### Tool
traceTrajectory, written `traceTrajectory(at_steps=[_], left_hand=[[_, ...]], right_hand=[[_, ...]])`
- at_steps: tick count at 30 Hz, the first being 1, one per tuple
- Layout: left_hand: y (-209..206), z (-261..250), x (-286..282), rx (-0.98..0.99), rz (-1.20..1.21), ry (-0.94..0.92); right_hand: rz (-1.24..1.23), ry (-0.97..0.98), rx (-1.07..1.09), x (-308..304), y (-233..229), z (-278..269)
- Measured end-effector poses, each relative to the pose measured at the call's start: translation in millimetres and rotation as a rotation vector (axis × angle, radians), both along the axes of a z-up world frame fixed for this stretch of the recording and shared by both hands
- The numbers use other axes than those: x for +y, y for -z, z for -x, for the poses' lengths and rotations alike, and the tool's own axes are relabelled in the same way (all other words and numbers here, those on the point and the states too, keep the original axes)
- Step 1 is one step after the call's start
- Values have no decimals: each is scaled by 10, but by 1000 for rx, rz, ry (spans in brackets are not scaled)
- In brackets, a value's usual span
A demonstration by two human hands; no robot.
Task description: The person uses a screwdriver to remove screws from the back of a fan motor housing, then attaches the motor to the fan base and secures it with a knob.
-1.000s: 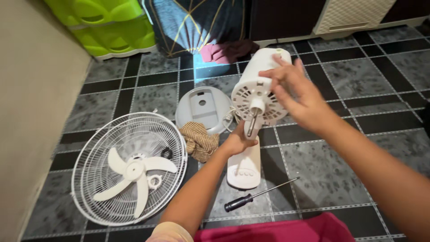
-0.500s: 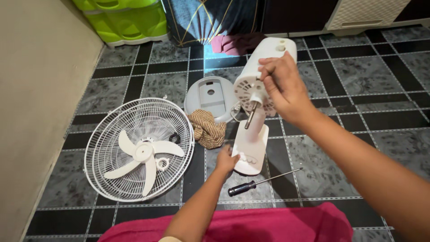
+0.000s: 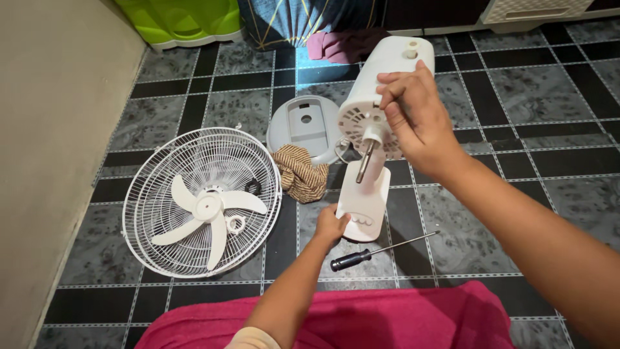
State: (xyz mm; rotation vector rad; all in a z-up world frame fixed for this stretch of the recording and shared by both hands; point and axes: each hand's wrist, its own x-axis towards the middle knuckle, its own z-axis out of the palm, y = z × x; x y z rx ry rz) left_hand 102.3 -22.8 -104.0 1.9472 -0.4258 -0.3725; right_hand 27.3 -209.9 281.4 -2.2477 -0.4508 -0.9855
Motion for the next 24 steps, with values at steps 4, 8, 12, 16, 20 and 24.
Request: traceTrajectory(at_steps=[4, 8, 12, 16, 20, 24], left_hand=[[-207, 121, 47, 52, 139, 35], [-312, 220, -27, 1, 153, -64], [-316, 231, -64, -67, -74, -108], [-320, 205, -81, -223, -139, -125], [-334, 223, -59, 76, 46, -45], [-345, 262, -86, -60, -174, -127]], right_hand=[[-10, 2, -7, -23, 11, 1], [-6, -1, -7, -58, 22, 37], [-11, 11, 0, -56, 44, 80], [-12, 13, -1, -49, 28, 103], [-19, 6, 2, -31, 21, 118], [-14, 5, -1, -4, 23, 106]])
